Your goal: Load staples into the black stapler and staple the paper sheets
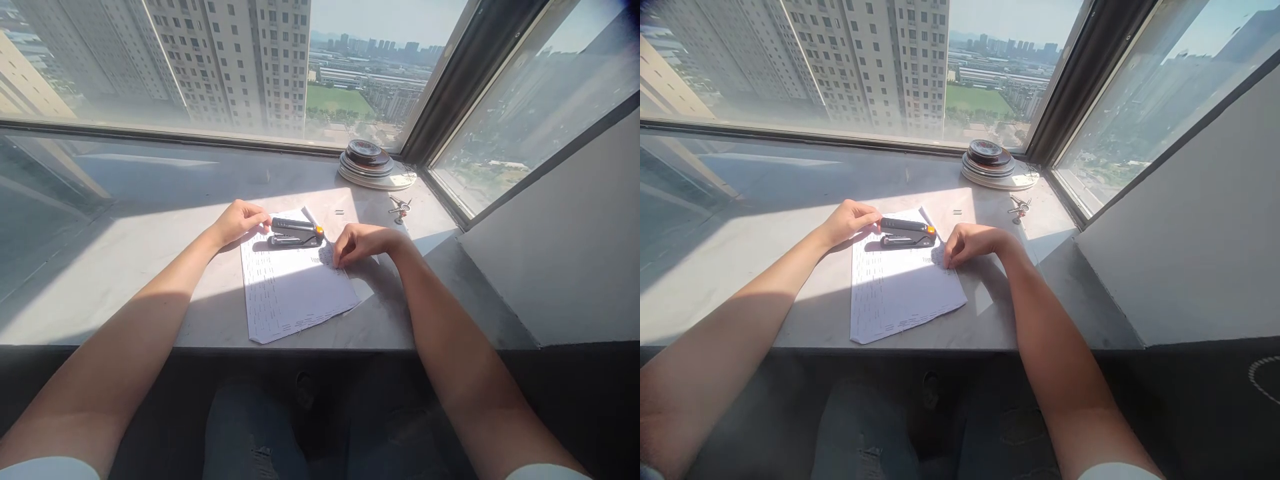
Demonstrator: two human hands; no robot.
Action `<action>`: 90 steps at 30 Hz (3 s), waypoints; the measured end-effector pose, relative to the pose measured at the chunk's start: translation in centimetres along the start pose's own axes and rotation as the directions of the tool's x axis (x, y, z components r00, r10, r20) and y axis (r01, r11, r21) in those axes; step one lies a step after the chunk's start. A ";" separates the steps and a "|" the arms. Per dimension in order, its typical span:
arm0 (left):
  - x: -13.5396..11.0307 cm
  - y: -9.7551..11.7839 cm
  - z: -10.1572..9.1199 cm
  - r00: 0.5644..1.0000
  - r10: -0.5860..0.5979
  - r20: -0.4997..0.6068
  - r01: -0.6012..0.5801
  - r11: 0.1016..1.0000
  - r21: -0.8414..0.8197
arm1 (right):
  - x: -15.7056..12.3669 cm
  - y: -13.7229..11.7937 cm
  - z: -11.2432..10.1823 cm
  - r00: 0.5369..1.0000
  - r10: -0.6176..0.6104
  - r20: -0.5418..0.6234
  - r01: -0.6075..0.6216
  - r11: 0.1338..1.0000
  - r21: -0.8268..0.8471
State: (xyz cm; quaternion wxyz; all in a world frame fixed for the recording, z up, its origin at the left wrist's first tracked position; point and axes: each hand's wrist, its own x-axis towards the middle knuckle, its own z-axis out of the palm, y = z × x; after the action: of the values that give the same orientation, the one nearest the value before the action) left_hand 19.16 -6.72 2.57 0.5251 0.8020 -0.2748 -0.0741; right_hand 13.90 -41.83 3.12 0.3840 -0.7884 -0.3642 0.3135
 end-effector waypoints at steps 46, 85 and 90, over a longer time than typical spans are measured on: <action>0.4 -1.4 -0.3 0.997 0.017 0.076 -0.033 0.976 0.214 | 0.6 -1.6 0.7 0.995 -0.096 0.011 0.096 0.993 -0.075; 0.5 -1.0 -0.2 0.997 0.011 0.081 -0.032 0.965 0.262 | 0.8 -2.8 1.4 0.998 -0.052 0.019 0.054 0.984 -0.169; 0.5 -1.0 -0.2 0.997 0.016 0.080 -0.037 0.964 0.263 | 0.5 -3.2 1.3 1.000 0.023 -0.006 -0.023 0.987 -0.157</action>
State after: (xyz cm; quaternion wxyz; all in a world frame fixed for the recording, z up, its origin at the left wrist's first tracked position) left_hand 19.98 -6.50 1.88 0.4033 0.8577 -0.3130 -0.0608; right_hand 12.10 -39.49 4.96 0.3178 -0.8209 -0.3779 0.2868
